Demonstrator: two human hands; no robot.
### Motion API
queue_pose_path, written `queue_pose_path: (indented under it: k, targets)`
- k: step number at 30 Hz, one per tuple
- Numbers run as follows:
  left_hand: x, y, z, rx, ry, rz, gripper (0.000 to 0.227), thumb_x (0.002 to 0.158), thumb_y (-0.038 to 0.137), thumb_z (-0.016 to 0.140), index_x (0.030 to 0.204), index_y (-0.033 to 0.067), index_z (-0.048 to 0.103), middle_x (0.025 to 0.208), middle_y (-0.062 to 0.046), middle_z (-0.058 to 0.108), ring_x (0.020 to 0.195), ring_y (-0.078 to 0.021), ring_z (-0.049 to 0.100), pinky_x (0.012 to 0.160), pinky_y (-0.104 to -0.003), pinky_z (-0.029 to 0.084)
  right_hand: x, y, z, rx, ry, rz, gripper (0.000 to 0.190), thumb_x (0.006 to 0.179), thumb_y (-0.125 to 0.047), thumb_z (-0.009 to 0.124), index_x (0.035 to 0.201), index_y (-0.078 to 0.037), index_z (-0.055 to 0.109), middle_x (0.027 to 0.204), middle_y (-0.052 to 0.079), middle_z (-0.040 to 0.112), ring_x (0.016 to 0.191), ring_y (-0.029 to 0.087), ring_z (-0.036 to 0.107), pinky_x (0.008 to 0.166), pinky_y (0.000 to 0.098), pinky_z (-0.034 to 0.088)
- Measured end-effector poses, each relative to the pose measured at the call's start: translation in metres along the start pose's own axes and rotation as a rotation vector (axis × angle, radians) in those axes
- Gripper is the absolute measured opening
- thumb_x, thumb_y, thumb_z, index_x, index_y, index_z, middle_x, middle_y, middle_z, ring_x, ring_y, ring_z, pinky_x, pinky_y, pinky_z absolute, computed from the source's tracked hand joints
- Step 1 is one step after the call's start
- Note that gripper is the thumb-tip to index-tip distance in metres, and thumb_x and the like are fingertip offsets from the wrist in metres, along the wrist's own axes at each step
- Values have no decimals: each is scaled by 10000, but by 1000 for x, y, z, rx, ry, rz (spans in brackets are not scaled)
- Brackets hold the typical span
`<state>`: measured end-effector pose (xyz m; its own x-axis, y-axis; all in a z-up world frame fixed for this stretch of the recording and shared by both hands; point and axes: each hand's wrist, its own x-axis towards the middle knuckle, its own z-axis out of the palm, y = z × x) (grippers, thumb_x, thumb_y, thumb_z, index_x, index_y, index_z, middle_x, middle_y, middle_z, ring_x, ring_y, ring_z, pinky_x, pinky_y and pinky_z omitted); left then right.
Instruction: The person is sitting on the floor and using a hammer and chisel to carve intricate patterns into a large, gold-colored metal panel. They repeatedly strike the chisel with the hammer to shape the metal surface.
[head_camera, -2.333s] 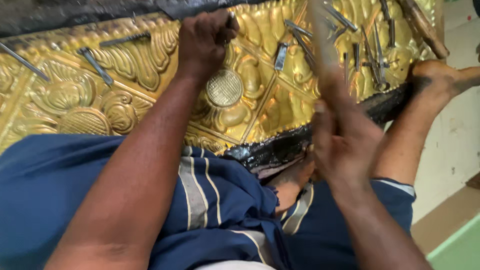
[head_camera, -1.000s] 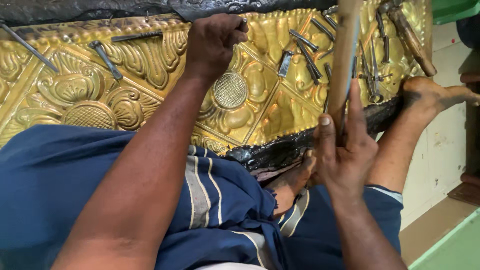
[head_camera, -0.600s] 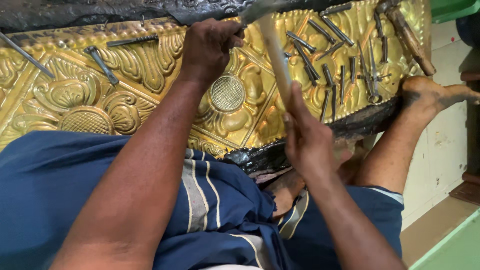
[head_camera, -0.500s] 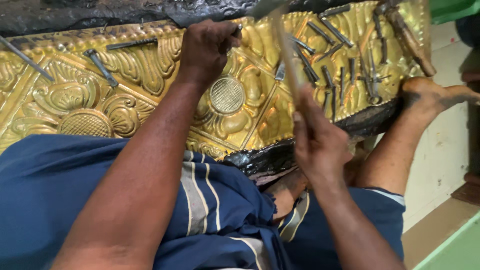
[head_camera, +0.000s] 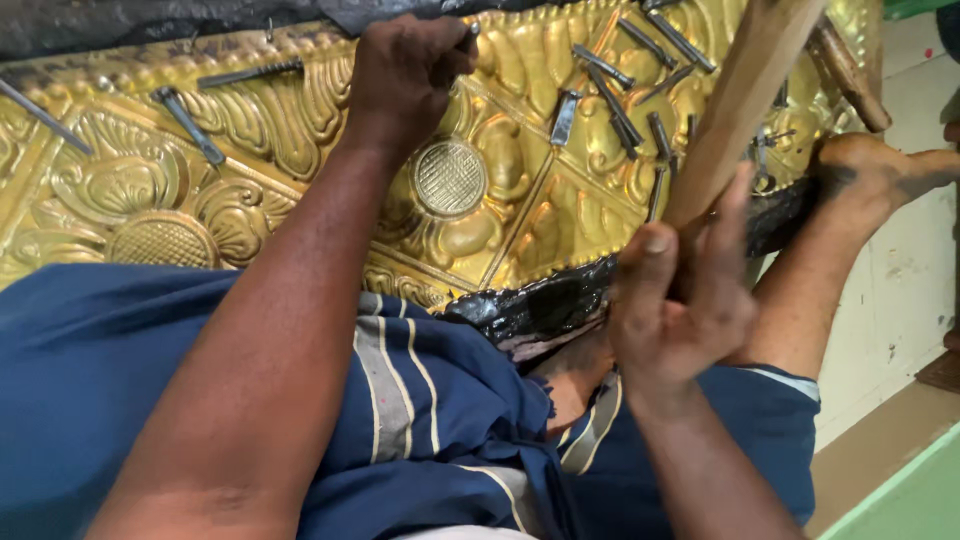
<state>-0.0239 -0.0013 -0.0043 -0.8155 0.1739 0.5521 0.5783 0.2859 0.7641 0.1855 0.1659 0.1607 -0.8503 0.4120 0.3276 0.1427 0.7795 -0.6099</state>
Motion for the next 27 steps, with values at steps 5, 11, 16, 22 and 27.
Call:
queue_pose_path:
  k: [5, 11, 16, 22, 27]
  targets:
    - [-3, -2, -1, -63, 52, 47, 144, 877, -57, 707, 973, 50, 707, 840, -71, 747, 717, -255, 683, 646, -386, 530, 18, 9, 11, -177, -271, -436, 468, 1086, -56, 670, 1523, -87, 506, 1145, 193, 742, 957, 223, 770, 895, 355, 604]
    - [-10, -10, 3, -37, 70, 120, 147, 909, -58, 736, 963, 72, 694, 852, -72, 731, 761, -282, 686, 693, -401, 537, 13, 6, 14, -79, -174, -301, 421, 1062, -74, 676, 1469, -95, 570, 1076, 130, 771, 840, 170, 725, 788, 315, 581]
    - [-7, -17, 8, -88, 141, 156, 159, 919, -72, 669, 956, 82, 681, 903, -79, 741, 831, -290, 728, 746, -394, 572, 20, 4, 13, -93, -257, -447, 411, 1085, -50, 676, 1475, 12, 561, 1168, 186, 758, 880, 158, 749, 788, 292, 594]
    - [-3, -7, 2, -38, 123, 12, 94, 1001, 15, 720, 977, 94, 675, 899, -98, 731, 814, -279, 733, 748, -412, 576, -2, -6, -18, 155, -95, -159, 476, 1108, -29, 590, 1558, 15, 439, 840, 106, 690, 655, 83, 616, 598, 241, 505]
    - [-8, 42, 29, 134, -100, -175, 126, 960, 72, 674, 1069, 108, 726, 919, -121, 742, 854, -325, 728, 736, -450, 558, -25, 17, -36, 430, -102, 7, 476, 1140, -25, 542, 1598, -11, 412, 934, 76, 688, 666, 49, 573, 555, 196, 438]
